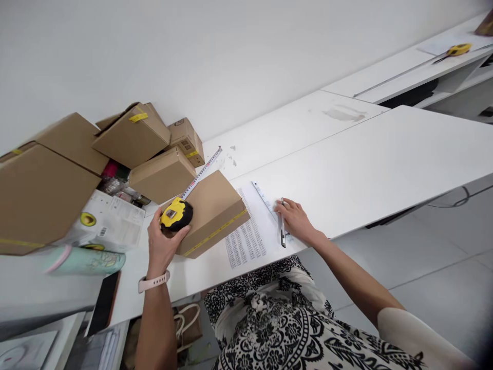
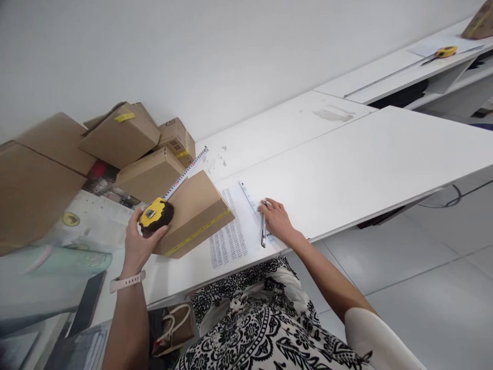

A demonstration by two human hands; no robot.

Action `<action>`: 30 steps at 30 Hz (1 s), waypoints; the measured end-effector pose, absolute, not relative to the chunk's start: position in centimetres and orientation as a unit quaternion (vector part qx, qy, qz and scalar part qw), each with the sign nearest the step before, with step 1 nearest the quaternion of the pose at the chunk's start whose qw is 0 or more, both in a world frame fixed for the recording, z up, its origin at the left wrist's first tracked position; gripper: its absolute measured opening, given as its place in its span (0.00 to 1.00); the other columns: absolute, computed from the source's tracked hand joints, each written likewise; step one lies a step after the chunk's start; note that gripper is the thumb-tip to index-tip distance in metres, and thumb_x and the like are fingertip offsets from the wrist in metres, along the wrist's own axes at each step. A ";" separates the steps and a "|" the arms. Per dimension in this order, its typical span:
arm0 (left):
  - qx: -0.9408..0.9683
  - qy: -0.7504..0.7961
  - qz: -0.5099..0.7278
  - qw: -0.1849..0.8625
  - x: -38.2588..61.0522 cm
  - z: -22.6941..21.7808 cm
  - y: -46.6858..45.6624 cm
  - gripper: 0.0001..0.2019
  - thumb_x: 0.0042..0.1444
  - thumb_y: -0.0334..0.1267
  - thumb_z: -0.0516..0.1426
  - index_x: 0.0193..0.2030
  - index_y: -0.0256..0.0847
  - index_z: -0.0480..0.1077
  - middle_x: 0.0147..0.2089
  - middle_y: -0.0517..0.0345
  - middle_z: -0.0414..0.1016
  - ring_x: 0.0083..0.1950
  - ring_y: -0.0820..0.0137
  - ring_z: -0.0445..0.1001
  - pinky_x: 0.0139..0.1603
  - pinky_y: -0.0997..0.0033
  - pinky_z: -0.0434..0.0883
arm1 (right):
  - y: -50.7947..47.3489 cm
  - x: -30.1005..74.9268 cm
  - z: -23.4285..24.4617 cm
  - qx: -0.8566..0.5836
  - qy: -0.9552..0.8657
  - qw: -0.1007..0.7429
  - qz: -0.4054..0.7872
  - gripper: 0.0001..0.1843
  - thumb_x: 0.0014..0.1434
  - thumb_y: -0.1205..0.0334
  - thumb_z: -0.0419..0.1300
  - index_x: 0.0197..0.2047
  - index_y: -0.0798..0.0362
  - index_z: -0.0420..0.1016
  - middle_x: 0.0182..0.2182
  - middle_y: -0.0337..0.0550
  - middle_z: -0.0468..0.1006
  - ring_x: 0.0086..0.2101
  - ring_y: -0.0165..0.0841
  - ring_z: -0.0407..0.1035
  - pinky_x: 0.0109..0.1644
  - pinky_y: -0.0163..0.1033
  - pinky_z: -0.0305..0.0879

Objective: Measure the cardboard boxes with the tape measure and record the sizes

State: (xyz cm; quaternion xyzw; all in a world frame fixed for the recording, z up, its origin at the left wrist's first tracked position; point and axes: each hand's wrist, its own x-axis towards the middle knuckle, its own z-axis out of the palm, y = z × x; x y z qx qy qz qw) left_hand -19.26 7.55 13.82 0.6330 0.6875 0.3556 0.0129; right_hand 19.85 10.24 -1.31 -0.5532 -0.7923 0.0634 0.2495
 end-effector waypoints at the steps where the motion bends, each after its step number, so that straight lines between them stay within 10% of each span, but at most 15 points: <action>1: 0.645 0.682 0.345 0.014 -19.3 14.0 7.8 0.48 0.44 0.57 0.68 0.69 0.38 0.58 0.66 0.38 0.65 0.67 0.45 0.62 0.67 0.43 0.60 | 11.0 19.6 -1.2 -0.546 -0.800 0.241 0.061 0.18 0.64 0.72 0.49 0.51 0.52 0.75 0.58 0.51 0.75 0.63 0.48 0.59 0.59 0.53 0.60; 14: 0.624 0.681 0.383 -0.001 -18.7 13.5 8.5 0.38 0.46 0.50 0.68 0.63 0.44 0.62 0.60 0.46 0.69 0.61 0.51 0.70 0.62 0.49 0.66 | 12.9 18.4 -4.2 -0.547 -0.760 0.339 0.091 0.27 0.65 0.70 0.45 0.65 0.52 0.67 0.57 0.49 0.77 0.57 0.42 0.68 0.59 0.51 0.64; 30: 0.422 0.510 0.674 0.328 -22.3 15.3 2.5 0.22 0.48 0.54 0.62 0.45 0.42 0.73 0.55 0.50 0.77 0.59 0.51 0.74 0.50 0.52 0.78 | 12.1 18.8 -0.9 -0.564 -0.607 0.519 0.211 0.22 0.65 0.52 0.52 0.58 0.51 0.71 0.54 0.53 0.78 0.53 0.45 0.70 0.54 0.54 0.68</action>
